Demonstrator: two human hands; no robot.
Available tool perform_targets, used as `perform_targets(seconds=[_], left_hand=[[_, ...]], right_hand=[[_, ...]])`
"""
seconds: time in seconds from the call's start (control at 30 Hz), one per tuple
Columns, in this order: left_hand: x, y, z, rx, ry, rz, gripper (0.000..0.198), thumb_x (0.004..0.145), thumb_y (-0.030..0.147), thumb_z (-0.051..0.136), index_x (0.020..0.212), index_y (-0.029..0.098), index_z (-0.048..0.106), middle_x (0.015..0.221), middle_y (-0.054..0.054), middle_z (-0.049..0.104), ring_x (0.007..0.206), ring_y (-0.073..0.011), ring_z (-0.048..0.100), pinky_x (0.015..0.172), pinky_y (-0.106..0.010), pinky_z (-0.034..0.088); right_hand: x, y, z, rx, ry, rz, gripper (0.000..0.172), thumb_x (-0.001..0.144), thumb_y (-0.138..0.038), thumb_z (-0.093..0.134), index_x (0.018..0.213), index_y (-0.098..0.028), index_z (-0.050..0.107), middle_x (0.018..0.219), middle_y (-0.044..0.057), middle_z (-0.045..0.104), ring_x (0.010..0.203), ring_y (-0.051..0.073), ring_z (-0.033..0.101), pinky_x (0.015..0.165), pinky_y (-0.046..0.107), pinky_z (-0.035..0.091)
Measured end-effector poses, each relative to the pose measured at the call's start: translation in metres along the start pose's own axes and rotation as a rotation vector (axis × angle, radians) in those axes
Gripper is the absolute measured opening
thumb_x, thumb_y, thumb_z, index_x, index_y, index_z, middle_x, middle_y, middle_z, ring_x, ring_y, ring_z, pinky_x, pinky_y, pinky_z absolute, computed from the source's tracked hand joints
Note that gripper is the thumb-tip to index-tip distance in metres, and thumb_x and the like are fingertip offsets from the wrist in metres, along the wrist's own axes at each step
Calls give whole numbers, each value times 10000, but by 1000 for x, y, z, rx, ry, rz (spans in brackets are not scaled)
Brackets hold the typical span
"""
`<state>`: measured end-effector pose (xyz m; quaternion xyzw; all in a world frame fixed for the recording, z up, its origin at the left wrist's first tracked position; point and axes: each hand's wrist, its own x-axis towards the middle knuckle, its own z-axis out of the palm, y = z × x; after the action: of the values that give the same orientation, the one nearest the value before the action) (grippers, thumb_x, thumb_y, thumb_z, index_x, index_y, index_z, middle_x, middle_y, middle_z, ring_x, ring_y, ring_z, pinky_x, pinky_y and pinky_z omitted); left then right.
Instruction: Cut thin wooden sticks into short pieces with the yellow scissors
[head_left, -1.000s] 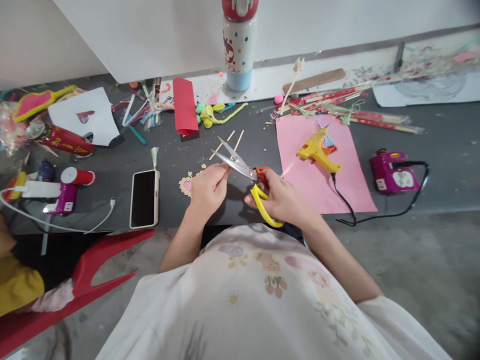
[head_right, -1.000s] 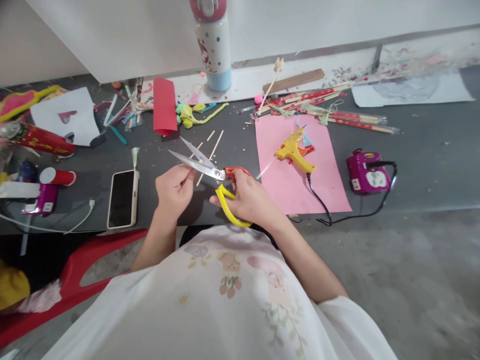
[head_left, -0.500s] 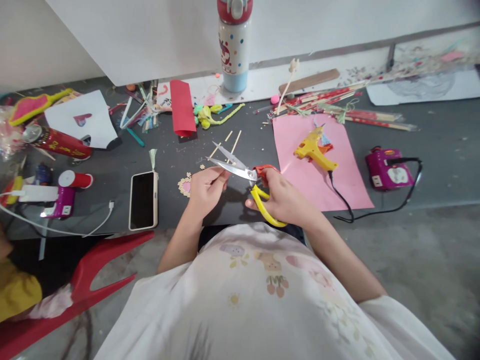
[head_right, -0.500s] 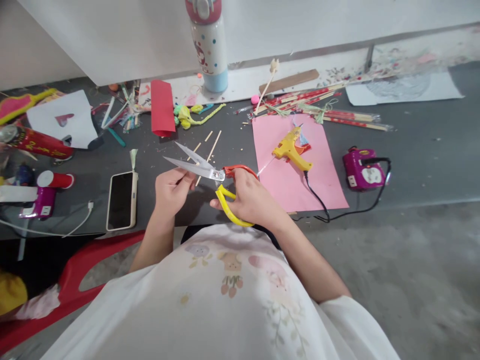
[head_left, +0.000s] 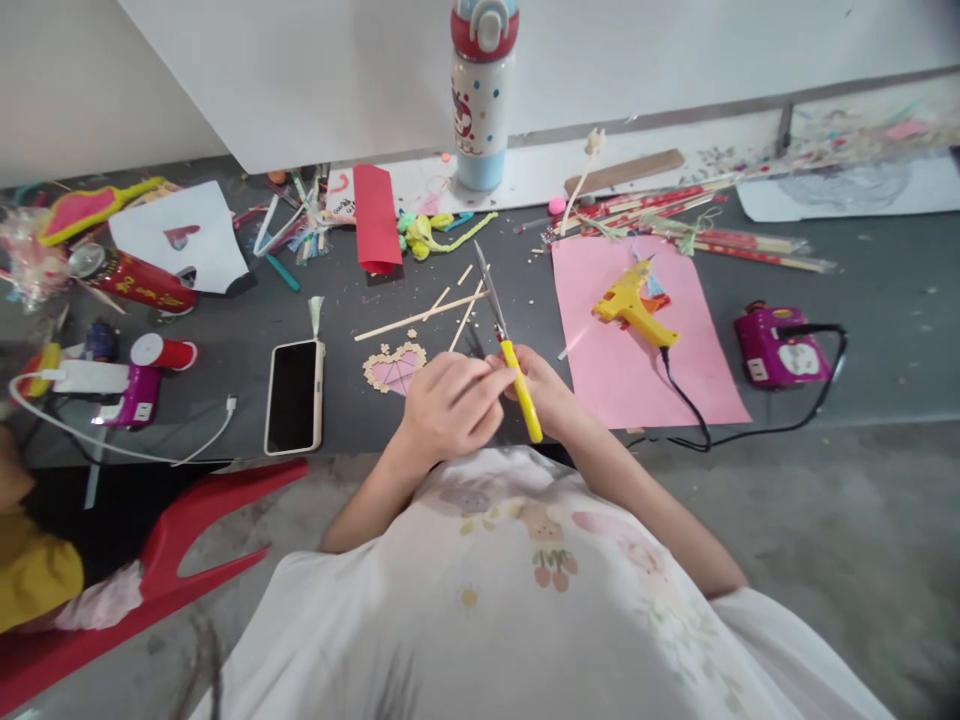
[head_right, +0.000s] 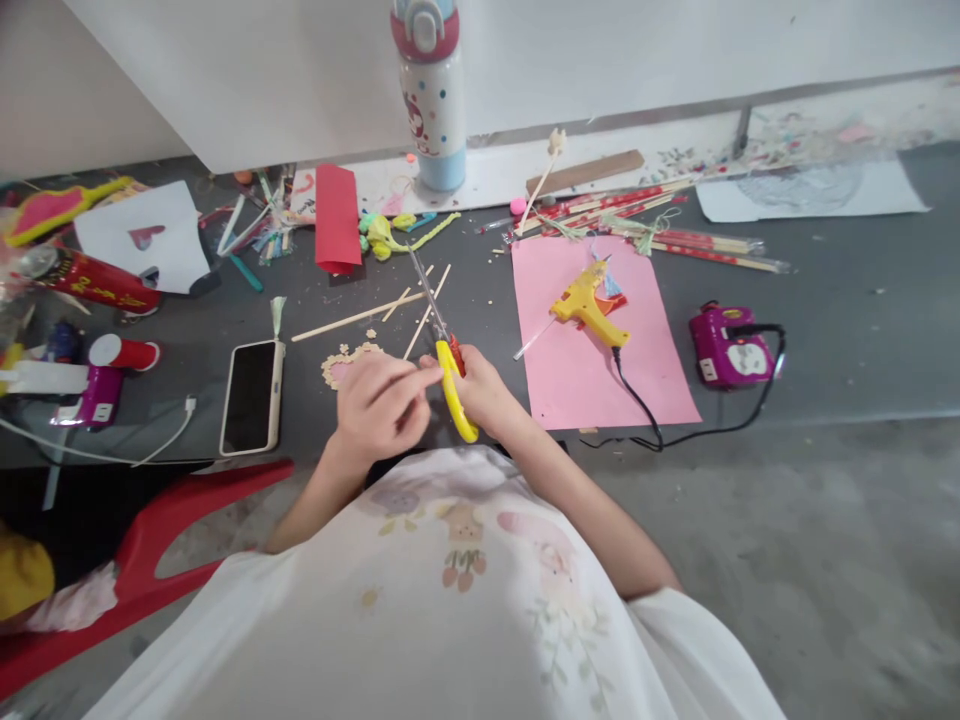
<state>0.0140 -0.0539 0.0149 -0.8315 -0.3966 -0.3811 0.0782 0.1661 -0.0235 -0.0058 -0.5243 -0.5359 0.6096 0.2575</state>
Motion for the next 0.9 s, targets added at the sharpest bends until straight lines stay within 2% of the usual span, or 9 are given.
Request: perform_targets(seconds=[0.1, 0.17, 0.3, 0.37, 0.5, 0.7, 0.9], left_hand=[[-3, 3, 3, -3, -90, 93, 335, 787, 139, 516, 1105, 191, 607, 784, -21, 626, 702, -139, 549, 655, -277, 455], [-3, 5, 5, 4, -145, 138, 309, 800, 160, 520, 1097, 186, 601, 766, -10, 622, 688, -133, 544, 630, -266, 441], [2, 8, 5, 27, -188, 196, 129, 822, 181, 533, 918, 188, 620, 673, 16, 573, 620, -120, 519, 555, -258, 383], [5, 8, 4, 36, -206, 194, 56, 827, 192, 548, 814, 192, 603, 633, 23, 541, 589, -116, 501, 536, -259, 350], [6, 5, -1, 46, -251, 191, 149, 864, 242, 559, 726, 188, 542, 617, 28, 523, 573, -104, 498, 542, -257, 317], [1, 0, -5, 2, -376, 149, 152, 907, 223, 505, 762, 180, 517, 640, 31, 530, 591, -95, 511, 537, -248, 288], [-1, -4, -10, -52, -417, 97, 154, 924, 295, 498, 815, 188, 517, 665, 27, 516, 596, -92, 496, 524, -229, 274]], right_hand=[[2, 1, 2, 145, -11, 78, 469, 698, -607, 625, 854, -204, 441, 716, -40, 458, 626, 104, 433, 584, 256, 396], [4, 7, 4, 162, -6, 83, 464, 681, -570, 662, 871, -204, 449, 745, -33, 482, 658, 112, 453, 614, 264, 411], [9, 18, 4, 216, -21, 64, 429, 680, -519, 675, 886, -202, 474, 779, -29, 514, 683, 114, 472, 641, 264, 415], [8, 19, 3, 249, -41, 68, 412, 685, -510, 661, 890, -197, 488, 772, -33, 511, 675, 111, 468, 635, 260, 409], [6, 16, 1, 245, -84, 67, 335, 701, -433, 638, 889, -189, 507, 759, -36, 507, 660, 106, 462, 614, 251, 393], [10, 22, 4, 155, -42, 40, 291, 705, -377, 617, 888, -178, 509, 755, -36, 518, 663, 109, 461, 619, 257, 394], [8, 22, 5, 96, -49, -20, 280, 726, -405, 586, 854, -178, 483, 741, -44, 502, 655, 106, 448, 627, 261, 389]])
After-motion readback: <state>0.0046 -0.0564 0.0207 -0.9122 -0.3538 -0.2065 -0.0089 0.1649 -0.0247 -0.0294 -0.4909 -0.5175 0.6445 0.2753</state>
